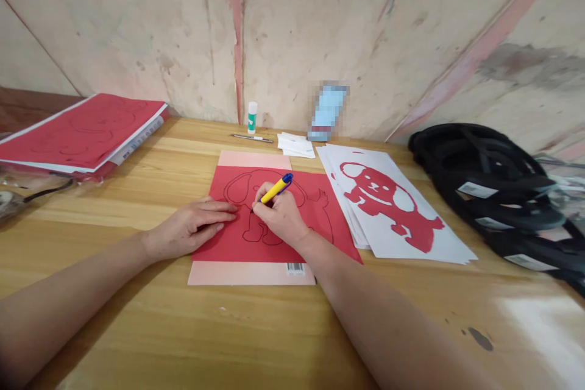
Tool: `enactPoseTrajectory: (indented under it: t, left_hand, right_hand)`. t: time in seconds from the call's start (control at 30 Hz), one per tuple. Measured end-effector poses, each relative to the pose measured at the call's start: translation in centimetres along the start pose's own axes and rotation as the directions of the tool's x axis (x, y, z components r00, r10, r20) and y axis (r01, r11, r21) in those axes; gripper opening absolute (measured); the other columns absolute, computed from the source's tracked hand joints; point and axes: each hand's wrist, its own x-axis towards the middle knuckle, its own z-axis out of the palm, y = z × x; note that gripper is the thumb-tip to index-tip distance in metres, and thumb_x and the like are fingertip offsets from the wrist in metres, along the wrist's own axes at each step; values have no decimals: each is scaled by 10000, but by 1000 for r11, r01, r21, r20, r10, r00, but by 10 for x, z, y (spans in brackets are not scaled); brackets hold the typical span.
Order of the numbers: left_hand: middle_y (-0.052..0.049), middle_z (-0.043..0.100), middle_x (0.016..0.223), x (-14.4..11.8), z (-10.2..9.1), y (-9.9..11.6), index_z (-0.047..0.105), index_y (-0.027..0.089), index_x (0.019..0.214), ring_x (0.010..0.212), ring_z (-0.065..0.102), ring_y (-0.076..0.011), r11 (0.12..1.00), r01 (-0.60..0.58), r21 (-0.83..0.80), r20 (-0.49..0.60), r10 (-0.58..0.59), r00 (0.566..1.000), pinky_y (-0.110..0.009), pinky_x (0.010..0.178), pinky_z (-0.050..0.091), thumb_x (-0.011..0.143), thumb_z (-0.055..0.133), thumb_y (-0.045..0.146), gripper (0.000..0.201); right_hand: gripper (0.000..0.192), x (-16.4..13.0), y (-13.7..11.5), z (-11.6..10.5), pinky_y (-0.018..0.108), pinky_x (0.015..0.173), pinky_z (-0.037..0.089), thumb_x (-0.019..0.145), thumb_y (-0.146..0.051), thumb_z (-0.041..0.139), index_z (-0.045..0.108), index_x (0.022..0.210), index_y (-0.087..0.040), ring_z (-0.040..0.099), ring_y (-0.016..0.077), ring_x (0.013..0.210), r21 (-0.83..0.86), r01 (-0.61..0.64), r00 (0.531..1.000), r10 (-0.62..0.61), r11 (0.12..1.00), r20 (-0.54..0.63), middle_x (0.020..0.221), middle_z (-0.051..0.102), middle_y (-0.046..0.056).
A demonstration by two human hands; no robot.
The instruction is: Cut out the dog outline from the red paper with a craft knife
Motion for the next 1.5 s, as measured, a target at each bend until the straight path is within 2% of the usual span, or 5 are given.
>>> enactPoseTrajectory:
  t: [0.67,1.0,1.5]
  left_hand:
    - [-90,632,1237,-1,1,-2,629,179,1162,1109,599,-197,1000,4,-9,1,-4,1000,-420,991,438,915,419,138,327]
    - [-83,640,1224,-1,2,-3,625,203,1170,1093,605,-199,1000,-15,-6,-13,15,1000,-398,965,455,918,419,151,329]
    - [-85,634,1235,-1,2,-3,622,190,1171,1097,605,-203,1000,-12,-7,-5,12,1000,-423,978,447,918,423,150,324]
  right_hand:
    - [77,0,0,-1,253,527,325,674,-200,569,494,653,-199,402,106,543,24,-3,1000,2,1000,14,581,464,-45]
    - [78,0,0,-1,248,520,326,658,-199,567,493,635,-194,410,102,534,36,2,1000,-2,999,24,564,461,-43]
    - [57,-2,-3,-3,248,519,341,634,-177,558,505,613,-187,430,102,536,65,-17,997,12,998,71,565,482,-36]
